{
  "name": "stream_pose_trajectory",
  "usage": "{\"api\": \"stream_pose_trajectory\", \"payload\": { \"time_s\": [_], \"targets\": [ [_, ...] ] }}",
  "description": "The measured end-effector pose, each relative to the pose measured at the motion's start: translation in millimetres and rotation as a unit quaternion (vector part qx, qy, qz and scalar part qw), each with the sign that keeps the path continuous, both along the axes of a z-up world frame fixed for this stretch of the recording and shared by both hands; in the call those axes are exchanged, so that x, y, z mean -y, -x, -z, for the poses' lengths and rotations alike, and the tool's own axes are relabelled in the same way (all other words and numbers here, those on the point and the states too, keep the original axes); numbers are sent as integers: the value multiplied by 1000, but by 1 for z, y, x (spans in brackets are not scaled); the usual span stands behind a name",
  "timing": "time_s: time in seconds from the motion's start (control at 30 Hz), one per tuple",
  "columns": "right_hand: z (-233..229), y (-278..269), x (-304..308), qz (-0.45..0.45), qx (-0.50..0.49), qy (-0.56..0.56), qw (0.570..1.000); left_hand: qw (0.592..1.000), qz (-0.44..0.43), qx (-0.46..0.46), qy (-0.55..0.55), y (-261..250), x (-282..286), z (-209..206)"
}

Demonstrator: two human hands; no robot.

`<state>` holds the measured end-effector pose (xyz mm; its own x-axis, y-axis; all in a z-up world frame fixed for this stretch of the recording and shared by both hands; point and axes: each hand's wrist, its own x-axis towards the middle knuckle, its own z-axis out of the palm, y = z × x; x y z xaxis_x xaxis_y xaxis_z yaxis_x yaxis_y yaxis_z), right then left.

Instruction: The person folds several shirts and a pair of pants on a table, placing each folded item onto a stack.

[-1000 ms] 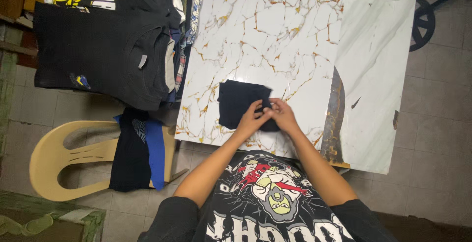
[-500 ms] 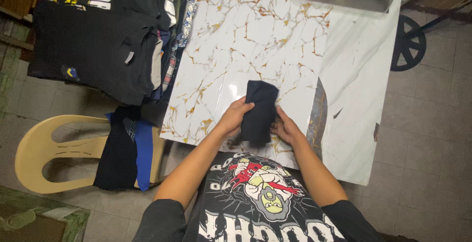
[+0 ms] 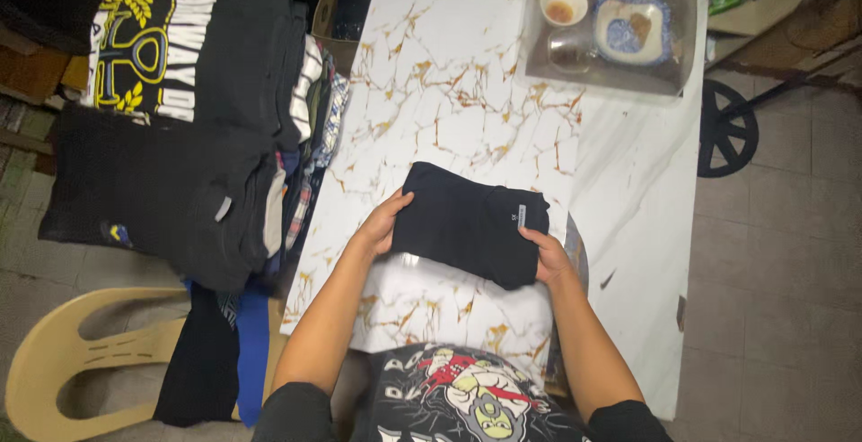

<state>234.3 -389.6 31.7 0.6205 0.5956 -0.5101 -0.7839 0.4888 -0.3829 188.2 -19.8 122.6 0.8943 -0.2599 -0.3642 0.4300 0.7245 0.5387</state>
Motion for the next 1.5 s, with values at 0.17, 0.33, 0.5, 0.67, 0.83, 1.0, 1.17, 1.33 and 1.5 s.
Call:
{"api": "stream_pose_trajectory", "payload": {
  "time_s": [0.17, 0.33, 0.5, 0.67, 0.83, 1.0, 1.17, 1.33, 1.5],
  "targets": [
    [-12, -84, -45, -13, 61, 42, 997, 999, -10, -15, -30, -70, -46, 35],
    [-40, -165, -90, -8, 146, 62, 987, 996, -27, 20, -77, -143, -89, 36],
    [-22, -217, -118, 72, 197, 149, 966, 933, -150, 83, -317, -189, -121, 83],
    [50, -191, -97, 111, 119, 404, 900, 696, -271, 99, -658, -132, -111, 131],
    [67, -63, -87, -66, 166, 373, 910, 745, -179, 32, -642, 21, -52, 138],
    [76, 73, -112, -228, 200, 335, 892, 775, -118, -11, -621, 175, 9, 138],
    [86, 157, -147, -395, 235, 259, 849, 816, -114, -86, -560, 288, 39, 149],
    [89, 200, -195, -499, 281, 246, 782, 762, -201, -152, -597, 383, 39, 154],
    [91, 224, -242, -485, 313, 160, 801, 728, -253, -204, -604, 467, 12, 180]
  ]
}}
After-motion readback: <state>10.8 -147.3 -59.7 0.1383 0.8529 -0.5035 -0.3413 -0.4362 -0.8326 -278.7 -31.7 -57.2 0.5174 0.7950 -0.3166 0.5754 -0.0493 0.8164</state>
